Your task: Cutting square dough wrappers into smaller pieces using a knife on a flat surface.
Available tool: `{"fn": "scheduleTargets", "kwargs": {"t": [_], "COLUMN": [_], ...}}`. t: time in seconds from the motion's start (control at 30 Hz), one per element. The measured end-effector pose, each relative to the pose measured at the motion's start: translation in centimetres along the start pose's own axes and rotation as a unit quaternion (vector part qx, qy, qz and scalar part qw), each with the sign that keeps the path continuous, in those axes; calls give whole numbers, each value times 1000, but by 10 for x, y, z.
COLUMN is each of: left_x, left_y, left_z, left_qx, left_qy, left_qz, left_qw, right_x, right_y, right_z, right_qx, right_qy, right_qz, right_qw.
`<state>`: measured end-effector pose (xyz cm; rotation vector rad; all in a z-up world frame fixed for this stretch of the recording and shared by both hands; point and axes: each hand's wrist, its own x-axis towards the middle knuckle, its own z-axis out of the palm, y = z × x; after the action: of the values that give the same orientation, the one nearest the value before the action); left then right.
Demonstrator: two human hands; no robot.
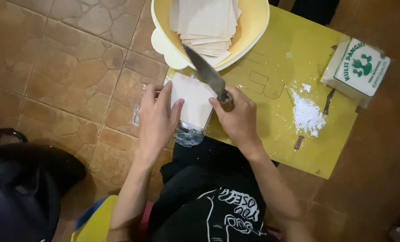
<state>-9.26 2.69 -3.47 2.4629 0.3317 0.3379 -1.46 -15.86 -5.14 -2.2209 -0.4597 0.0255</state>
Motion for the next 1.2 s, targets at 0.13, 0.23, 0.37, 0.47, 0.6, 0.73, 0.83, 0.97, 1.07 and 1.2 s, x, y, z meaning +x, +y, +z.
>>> {"fn": "scheduleTargets", "kwargs": {"t": [0.13,0.23,0.37,0.47,0.6,0.73,0.83,0.97,1.07,1.2], "left_x": [-4,-3,-3,-4,-3,-2,-4,-6,-7,-9], "left_y": [-1,2,2,-1,-2,6,2,-7,-8,-2], "left_z": [4,3,3,6,5,1,3,9,7,0], "left_qx": [13,9,3,4,4,0,-2,5,-11,-31], "left_qy": [10,-1,0,1,-7,-13,-11,11,30,48], "left_qz": [-4,-15,-15,-5,0,-30,-26,12,31,70], "left_qw": [1000,1000,1000,1000,1000,999,1000,1000,999,996], "right_x": [-4,-5,-6,-4,-4,-2,2,4,-1,-13], "right_y": [3,-1,6,7,13,11,12,-4,-21,-14], "right_z": [5,6,9,11,11,12,15,4,-19,-54], "right_qx": [-22,-30,-30,-38,-50,-67,-61,31,179,322], "right_qy": [22,26,59,75,71,81,79,37,-1,10], "right_qz": [-33,-62,-60,-75,-103,-104,-100,-45,13,60], "right_qw": [999,997,996,994,991,989,990,998,984,945]}}
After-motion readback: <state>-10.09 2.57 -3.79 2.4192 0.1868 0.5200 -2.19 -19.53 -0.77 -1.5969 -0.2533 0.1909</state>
